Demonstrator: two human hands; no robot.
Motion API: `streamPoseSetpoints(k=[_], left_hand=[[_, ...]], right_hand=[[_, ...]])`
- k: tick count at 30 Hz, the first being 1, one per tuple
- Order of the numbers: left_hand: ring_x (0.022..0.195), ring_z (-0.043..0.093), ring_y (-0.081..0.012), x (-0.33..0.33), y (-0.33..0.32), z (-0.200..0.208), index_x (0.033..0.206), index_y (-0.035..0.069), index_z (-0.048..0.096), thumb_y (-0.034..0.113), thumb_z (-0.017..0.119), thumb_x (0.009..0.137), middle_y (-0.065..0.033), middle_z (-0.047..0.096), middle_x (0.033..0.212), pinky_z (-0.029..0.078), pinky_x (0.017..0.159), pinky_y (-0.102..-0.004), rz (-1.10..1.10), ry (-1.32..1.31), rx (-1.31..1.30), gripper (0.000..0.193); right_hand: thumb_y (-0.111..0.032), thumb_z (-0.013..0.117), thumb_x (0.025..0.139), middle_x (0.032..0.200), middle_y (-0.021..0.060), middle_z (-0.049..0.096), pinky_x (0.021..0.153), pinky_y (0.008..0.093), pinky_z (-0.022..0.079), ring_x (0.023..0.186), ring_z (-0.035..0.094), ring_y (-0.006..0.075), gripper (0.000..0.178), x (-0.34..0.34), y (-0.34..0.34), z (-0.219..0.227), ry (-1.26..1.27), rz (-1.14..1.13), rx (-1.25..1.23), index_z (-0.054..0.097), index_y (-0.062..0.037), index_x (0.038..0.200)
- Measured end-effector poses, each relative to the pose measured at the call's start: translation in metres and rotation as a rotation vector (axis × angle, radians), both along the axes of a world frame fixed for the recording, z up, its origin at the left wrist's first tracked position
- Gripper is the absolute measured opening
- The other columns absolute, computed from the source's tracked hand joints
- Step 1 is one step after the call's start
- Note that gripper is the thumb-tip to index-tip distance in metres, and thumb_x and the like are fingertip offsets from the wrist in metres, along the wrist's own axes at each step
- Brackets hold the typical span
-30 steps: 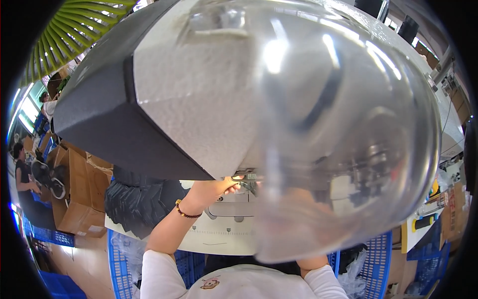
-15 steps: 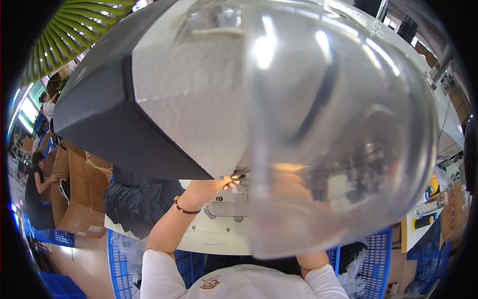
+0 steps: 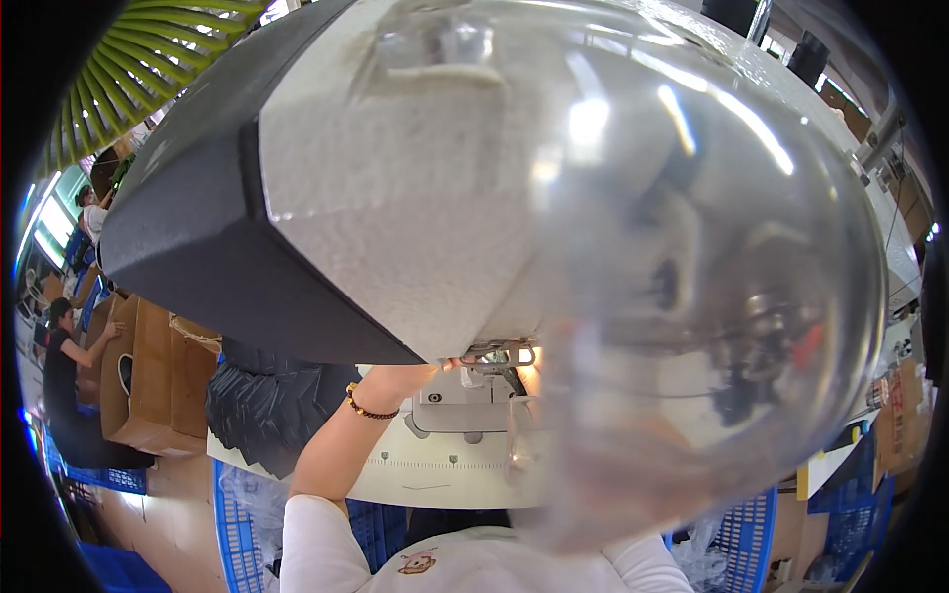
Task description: Sewing pieces of black material together using an industrial sewing machine to construct a shoe upper.
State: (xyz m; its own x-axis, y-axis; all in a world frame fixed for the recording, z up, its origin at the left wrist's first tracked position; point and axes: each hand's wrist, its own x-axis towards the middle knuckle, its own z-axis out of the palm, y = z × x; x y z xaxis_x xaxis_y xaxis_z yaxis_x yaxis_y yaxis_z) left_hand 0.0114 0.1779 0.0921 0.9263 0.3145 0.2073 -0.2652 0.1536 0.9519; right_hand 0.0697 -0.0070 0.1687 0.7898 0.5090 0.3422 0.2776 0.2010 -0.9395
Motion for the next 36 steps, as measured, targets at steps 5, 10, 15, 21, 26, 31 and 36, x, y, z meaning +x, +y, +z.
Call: streamPoseSetpoints(k=[5,10,15,21,26,31,36], left_hand=[[0.054,0.049,-0.0114,-0.002,0.002,0.001,0.072,-0.002,0.051,0.001,0.046,0.077,-0.0048,0.051,0.062,0.044,0.055,-0.0232,0.025,0.013,-0.021,0.008],[0.054,0.048,-0.0113,0.008,0.003,0.007,0.073,-0.002,0.051,0.002,0.046,0.077,-0.0047,0.051,0.062,0.044,0.054,-0.0230,0.032,0.019,-0.048,0.008],[0.054,0.048,-0.0112,0.009,0.005,0.009,0.074,-0.001,0.051,0.002,0.046,0.077,-0.0046,0.051,0.062,0.043,0.054,-0.0228,0.061,0.033,-0.064,0.007],[0.054,0.048,-0.0111,0.012,0.004,0.012,0.074,-0.001,0.051,0.002,0.046,0.077,-0.0045,0.051,0.062,0.043,0.053,-0.0225,0.061,0.044,-0.097,0.007],[0.054,0.048,-0.0110,0.008,0.004,0.013,0.075,-0.001,0.051,0.002,0.046,0.077,-0.0045,0.050,0.062,0.043,0.053,-0.0223,0.083,0.053,-0.119,0.006],[0.053,0.047,-0.0110,0.011,-0.001,0.016,0.076,-0.001,0.051,0.002,0.046,0.077,-0.0044,0.050,0.062,0.043,0.052,-0.0221,0.091,0.064,-0.137,0.006],[0.053,0.047,-0.0109,-0.004,0.001,0.014,0.076,-0.001,0.051,0.002,0.046,0.077,-0.0043,0.050,0.063,0.043,0.052,-0.0219,0.100,0.086,-0.158,0.006]], right_hand=[[-0.012,0.060,0.067,0.077,0.0139,0.057,0.061,0.0330,0.042,0.070,0.054,0.0299,0.017,0.005,0.005,-0.013,-0.530,-0.188,-0.176,0.056,-0.0024,0.081],[-0.014,0.057,0.068,0.080,0.0145,0.057,0.062,0.0333,0.042,0.071,0.054,0.0309,0.017,0.010,0.008,-0.017,-0.575,-0.171,-0.197,0.056,-0.0031,0.081],[-0.018,0.053,0.070,0.081,0.0154,0.056,0.064,0.0364,0.041,0.074,0.053,0.0324,0.018,0.011,0.011,-0.021,-0.579,-0.132,-0.281,0.057,-0.0042,0.082],[-0.017,0.053,0.071,0.081,0.0153,0.056,0.064,0.0381,0.040,0.074,0.052,0.0334,0.019,0.013,0.008,-0.024,-0.600,-0.154,-0.313,0.056,-0.0056,0.085],[-0.014,0.056,0.068,0.080,0.0144,0.055,0.064,0.0379,0.040,0.072,0.052,0.0321,0.019,0.009,0.009,-0.015,-0.058,0.044,0.035,0.056,-0.0068,0.086],[-0.011,0.056,0.064,0.073,0.0115,0.055,0.058,0.0339,0.040,0.065,0.052,0.0278,0.015,0.012,0.005,-0.009,-0.178,0.032,-0.040,0.056,-0.0061,0.079],[-0.007,0.056,0.059,0.063,0.0079,0.054,0.050,0.0288,0.040,0.056,0.052,0.0223,0.011,0.011,0.001,-0.008,-0.316,0.021,-0.140,0.055,-0.0052,0.070]])
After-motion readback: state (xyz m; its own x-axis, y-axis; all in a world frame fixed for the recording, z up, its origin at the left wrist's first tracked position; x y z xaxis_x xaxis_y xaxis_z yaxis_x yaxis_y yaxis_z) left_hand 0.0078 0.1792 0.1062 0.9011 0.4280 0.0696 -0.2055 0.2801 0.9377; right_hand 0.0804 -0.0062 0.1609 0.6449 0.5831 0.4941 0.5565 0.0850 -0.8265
